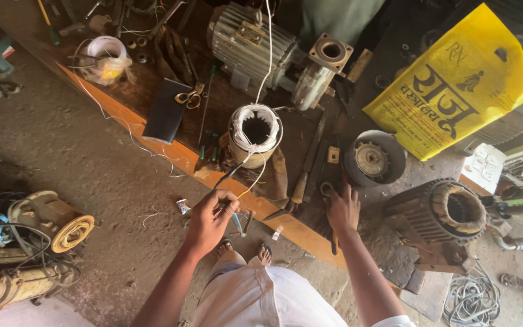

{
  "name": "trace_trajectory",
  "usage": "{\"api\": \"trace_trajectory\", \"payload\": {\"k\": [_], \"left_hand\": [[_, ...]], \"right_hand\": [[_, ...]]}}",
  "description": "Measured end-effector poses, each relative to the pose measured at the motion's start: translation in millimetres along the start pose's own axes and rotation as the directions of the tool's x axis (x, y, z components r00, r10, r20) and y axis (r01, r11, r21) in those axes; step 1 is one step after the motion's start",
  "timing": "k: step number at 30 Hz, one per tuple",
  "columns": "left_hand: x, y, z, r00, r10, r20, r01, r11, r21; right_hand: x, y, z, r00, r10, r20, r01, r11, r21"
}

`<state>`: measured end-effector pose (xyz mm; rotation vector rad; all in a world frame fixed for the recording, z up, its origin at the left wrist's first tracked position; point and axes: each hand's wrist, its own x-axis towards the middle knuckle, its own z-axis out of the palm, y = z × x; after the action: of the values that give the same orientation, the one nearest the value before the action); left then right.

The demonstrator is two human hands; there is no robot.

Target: The person strips insulation from white wires using pliers and a knife, then twists the exposed ends together. They work on a cylindrical motor stator placed on a cluttered workbench.

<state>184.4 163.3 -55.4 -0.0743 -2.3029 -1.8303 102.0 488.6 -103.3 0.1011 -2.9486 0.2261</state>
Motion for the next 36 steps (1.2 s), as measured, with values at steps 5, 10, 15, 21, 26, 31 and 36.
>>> {"api": "trace_trajectory", "payload": {"k": [5, 10, 15, 21, 26, 31, 36], "left_hand": [[7.1, 3.0, -20.8, 0.981, 0.191, 0.012, -0.191, 0.975, 0.113], [8.2, 3.1, -42.0, 0.997, 0.053, 0.064, -0.056, 0.997, 0.046], [13.6, 3.4, -61.3, 0.974, 0.217, 0.073, -0.224, 0.967, 0.119], [19.6, 10.2, -83.6, 0.976, 0.207, 0.074, -0.213, 0.974, 0.081], [18.3, 4.3, -96.8, 0.973, 0.219, 0.077, -0.225, 0.97, 0.089], [23.9, -2.8, -105.4, 0.978, 0.185, 0.095, -0.196, 0.974, 0.118], [26.8, -9.8, -113.3, 0.952, 0.26, 0.161, -0.285, 0.945, 0.161]], "right_hand": [[11.5, -11.9, -9.3, 0.986, 0.167, 0.005, -0.154, 0.897, 0.415], [-4.6, -61.2, -33.4, 0.911, 0.003, 0.412, -0.411, -0.07, 0.909], [-26.8, -135.2, -51.3, 0.92, -0.257, 0.295, -0.312, -0.025, 0.95], [-30.2, -191.5, -61.3, 0.924, -0.345, 0.165, -0.101, 0.197, 0.975], [-36.4, -217.5, -55.3, 0.934, -0.312, 0.174, -0.084, 0.281, 0.956], [-37.7, -236.6, -66.2, 0.951, -0.293, 0.097, 0.103, 0.598, 0.795], [-39.7, -251.2, -78.4, 0.944, -0.328, 0.037, 0.211, 0.686, 0.696]]}}
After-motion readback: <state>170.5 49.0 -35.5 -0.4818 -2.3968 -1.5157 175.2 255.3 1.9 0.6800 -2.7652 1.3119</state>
